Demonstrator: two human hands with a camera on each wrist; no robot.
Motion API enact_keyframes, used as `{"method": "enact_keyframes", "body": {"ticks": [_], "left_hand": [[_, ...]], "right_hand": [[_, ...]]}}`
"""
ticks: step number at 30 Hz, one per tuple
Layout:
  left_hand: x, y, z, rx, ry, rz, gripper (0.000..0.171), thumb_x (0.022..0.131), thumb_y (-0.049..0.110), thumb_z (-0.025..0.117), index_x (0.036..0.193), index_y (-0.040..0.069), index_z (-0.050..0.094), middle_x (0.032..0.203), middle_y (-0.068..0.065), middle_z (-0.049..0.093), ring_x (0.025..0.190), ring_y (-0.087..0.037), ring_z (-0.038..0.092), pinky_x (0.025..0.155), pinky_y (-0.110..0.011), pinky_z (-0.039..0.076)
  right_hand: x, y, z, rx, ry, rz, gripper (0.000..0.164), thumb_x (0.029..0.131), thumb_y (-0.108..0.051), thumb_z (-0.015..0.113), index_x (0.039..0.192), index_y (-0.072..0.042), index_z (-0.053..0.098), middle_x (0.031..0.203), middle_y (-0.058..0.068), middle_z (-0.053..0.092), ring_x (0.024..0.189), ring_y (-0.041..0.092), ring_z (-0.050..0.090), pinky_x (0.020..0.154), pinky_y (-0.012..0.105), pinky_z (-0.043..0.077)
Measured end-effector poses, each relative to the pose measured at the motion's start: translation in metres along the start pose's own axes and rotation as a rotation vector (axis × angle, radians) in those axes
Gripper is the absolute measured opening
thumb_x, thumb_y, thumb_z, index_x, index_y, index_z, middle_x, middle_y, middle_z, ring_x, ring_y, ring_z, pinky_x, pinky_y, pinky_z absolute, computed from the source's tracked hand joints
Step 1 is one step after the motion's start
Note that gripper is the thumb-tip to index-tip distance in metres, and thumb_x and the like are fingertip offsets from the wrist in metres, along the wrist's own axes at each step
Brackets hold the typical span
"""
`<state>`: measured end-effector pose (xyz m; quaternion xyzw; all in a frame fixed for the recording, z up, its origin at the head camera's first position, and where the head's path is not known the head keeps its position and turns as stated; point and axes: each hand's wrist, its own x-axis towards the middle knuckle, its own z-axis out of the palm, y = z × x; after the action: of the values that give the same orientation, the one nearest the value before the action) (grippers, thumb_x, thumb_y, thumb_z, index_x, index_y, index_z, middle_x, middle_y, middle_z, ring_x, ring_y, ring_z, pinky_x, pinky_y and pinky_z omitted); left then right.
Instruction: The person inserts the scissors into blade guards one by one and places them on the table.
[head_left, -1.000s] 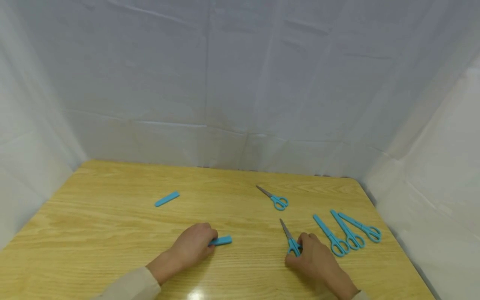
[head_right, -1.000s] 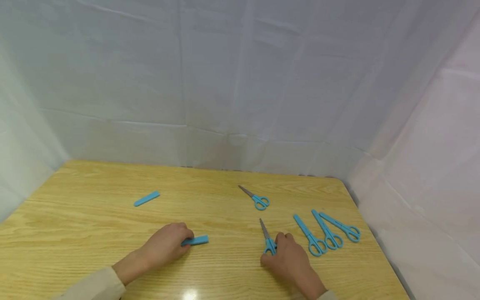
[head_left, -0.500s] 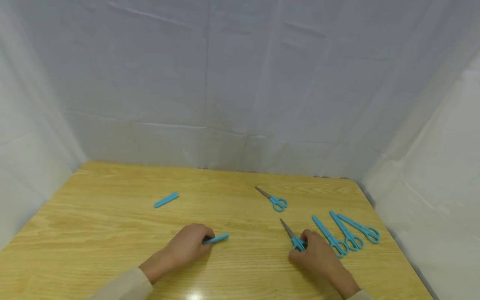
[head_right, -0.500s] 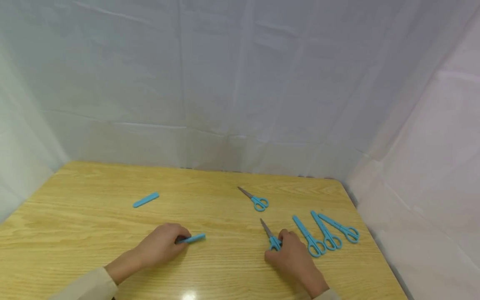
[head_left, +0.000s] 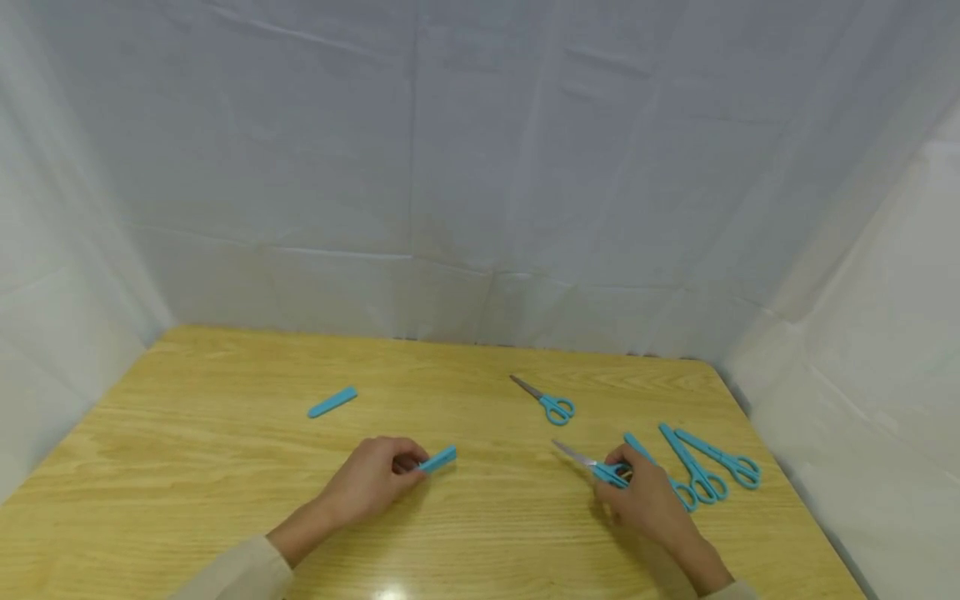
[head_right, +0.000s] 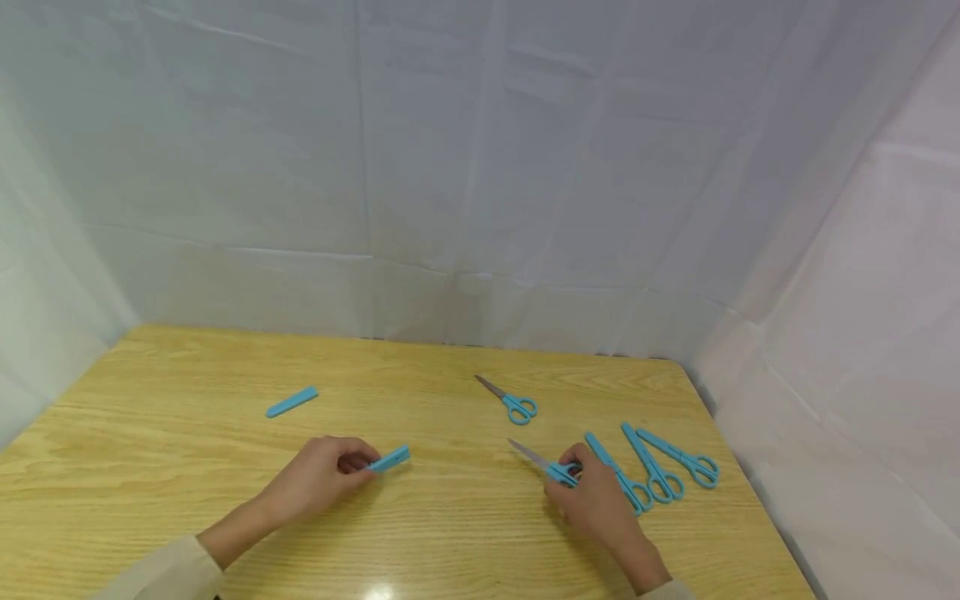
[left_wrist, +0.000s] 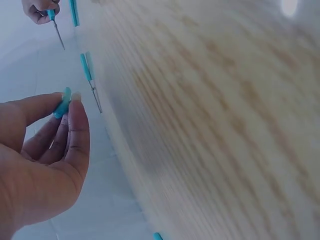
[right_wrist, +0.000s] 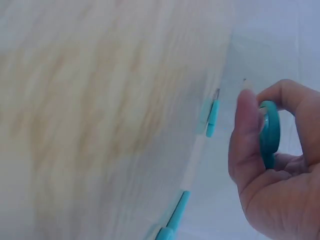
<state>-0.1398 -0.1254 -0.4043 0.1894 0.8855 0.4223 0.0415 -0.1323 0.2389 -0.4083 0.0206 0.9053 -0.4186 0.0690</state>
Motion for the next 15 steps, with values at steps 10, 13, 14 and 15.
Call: {"method": "enact_keyframes", "body": {"ticks": [10, 13, 14, 15], "left_hand": [[0.002, 0.001, -0.005, -0.327, -0.039, -0.068, 0.024, 0.095, 0.011, 0.061, 0.112, -0.006, 0.063, 0.085, -0.012, 0.063, 0.070, -0.023, 0.060, 0.058, -0.035, 0.054], [0.002, 0.002, -0.006, -0.402, -0.058, -0.066, 0.025, 0.095, 0.010, 0.060, 0.113, -0.008, 0.062, 0.088, -0.015, 0.063, 0.073, -0.024, 0.061, 0.062, -0.038, 0.055], [0.002, 0.002, -0.006, -0.419, -0.065, -0.063, 0.025, 0.096, 0.010, 0.059, 0.113, -0.008, 0.063, 0.089, -0.016, 0.063, 0.074, -0.024, 0.061, 0.063, -0.039, 0.055], [0.002, 0.003, -0.007, -0.430, -0.072, -0.059, 0.025, 0.096, 0.011, 0.059, 0.113, -0.007, 0.063, 0.090, -0.017, 0.063, 0.073, -0.024, 0.061, 0.063, -0.039, 0.056]], "right_hand": [[-0.001, -0.009, -0.001, 0.200, -0.091, -0.115, 0.022, 0.090, -0.010, 0.064, 0.108, -0.003, 0.052, 0.094, 0.015, 0.054, 0.062, 0.031, 0.061, 0.055, 0.038, 0.055], [-0.003, -0.015, 0.001, 0.235, -0.149, -0.170, 0.022, 0.091, -0.010, 0.063, 0.109, -0.002, 0.052, 0.090, 0.016, 0.055, 0.061, 0.031, 0.060, 0.054, 0.041, 0.055], [-0.003, -0.017, 0.002, 0.240, -0.166, -0.185, 0.023, 0.091, -0.011, 0.063, 0.109, -0.002, 0.052, 0.088, 0.015, 0.055, 0.060, 0.030, 0.060, 0.054, 0.041, 0.055], [-0.004, -0.020, 0.003, 0.248, -0.183, -0.197, 0.023, 0.091, -0.011, 0.063, 0.109, -0.002, 0.052, 0.087, 0.015, 0.055, 0.058, 0.029, 0.060, 0.053, 0.041, 0.055]]}}
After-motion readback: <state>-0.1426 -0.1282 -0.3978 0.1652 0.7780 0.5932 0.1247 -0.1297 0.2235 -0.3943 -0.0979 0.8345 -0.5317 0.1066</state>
